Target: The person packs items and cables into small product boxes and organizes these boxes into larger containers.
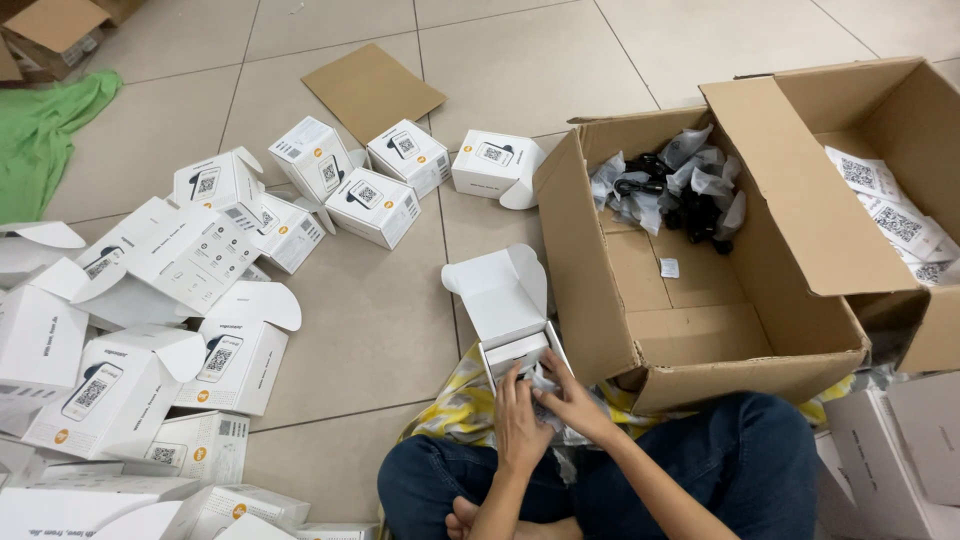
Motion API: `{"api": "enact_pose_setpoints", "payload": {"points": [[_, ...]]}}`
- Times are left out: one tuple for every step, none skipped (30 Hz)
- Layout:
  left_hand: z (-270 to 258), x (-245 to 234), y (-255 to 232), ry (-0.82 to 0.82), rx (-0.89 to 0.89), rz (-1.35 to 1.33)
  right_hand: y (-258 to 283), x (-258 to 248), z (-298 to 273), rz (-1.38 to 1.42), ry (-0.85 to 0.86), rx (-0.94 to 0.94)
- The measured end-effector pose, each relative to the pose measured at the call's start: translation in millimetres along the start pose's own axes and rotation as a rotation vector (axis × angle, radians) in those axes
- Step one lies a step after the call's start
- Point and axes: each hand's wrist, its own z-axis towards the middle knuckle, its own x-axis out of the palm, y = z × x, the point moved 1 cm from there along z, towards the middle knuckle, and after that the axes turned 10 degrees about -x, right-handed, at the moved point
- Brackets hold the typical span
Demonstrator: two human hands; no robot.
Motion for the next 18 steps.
{"api": "enact_pose_setpoints", "payload": {"points": [[3.4, -7.8, -4.6, -0.012, -0.050, -0.026, 13.8, -1.4, 0.8, -0.151, -0.005, -0.023], [6.6, -15.7, -9.3, -0.024, -0.103, -0.051, 27.7, -2.7, 1.6, -0.303, -0.008, -0.045], [5.8, -10.9, -2.3, -0.023, -0.103, -0.049, 22.0, -6.2, 0.5, -0.301, -0.008, -0.044], [4.8, -5.9, 5.3, -0.020, -0.176, -0.035, 16.8, -9.5, -0.8, -0.525, 0.064, -0.099], [3.8, -0.7, 12.7, -0.016, -0.248, -0.020, 11.3, -12.9, -2.3, -0.750, 0.137, -0.154], [0.5, 8.3, 23.2, -0.016, -0.248, -0.019, 8.7, -14.0, -6.5, -0.748, 0.137, -0.154], [-2.8, 17.7, 32.9, 0.011, -0.183, 0.020, 6.3, -14.6, -10.9, -0.861, 0.199, -0.204], [-6.4, 26.6, 42.8, 0.037, -0.119, 0.060, 3.8, -14.7, -15.0, -0.972, 0.264, -0.255], [-5.7, 24.1, 41.1, 0.036, -0.121, 0.062, 3.5, -12.7, -15.0, -0.969, 0.266, -0.256], [-4.4, 22.3, 38.7, 0.043, -0.109, 0.037, 2.9, -12.0, -14.0, -0.969, 0.264, -0.210], [-3.1, 20.6, 36.4, 0.050, -0.097, 0.012, 2.2, -11.3, -13.2, -0.968, 0.261, -0.164], [-1.1, 13.8, 27.4, 0.048, -0.101, 0.013, 0.9, -10.9, -13.6, -0.965, 0.265, -0.165], [0.8, 7.7, 19.0, 0.094, -0.162, 0.009, -0.4, -10.6, -13.9, -0.974, 0.243, -0.182], [2.4, 1.3, 10.9, 0.142, -0.222, 0.004, -1.8, -9.7, -15.0, -0.982, 0.220, -0.197], [0.7, 3.0, 15.2, 0.142, -0.225, 0.006, -0.9, -9.4, -15.7, -0.979, 0.222, -0.197], [-0.3, 4.9, 19.0, 0.127, -0.190, 0.019, 0.3, -9.9, -15.5, -0.976, 0.203, -0.207], [-1.4, 6.7, 22.9, 0.112, -0.155, 0.033, 1.5, -10.3, -15.4, -0.973, 0.184, -0.218], [-1.9, 6.3, 20.5, 0.110, -0.159, 0.034, 4.0, -10.5, -14.9, -0.971, 0.188, -0.219]]}}
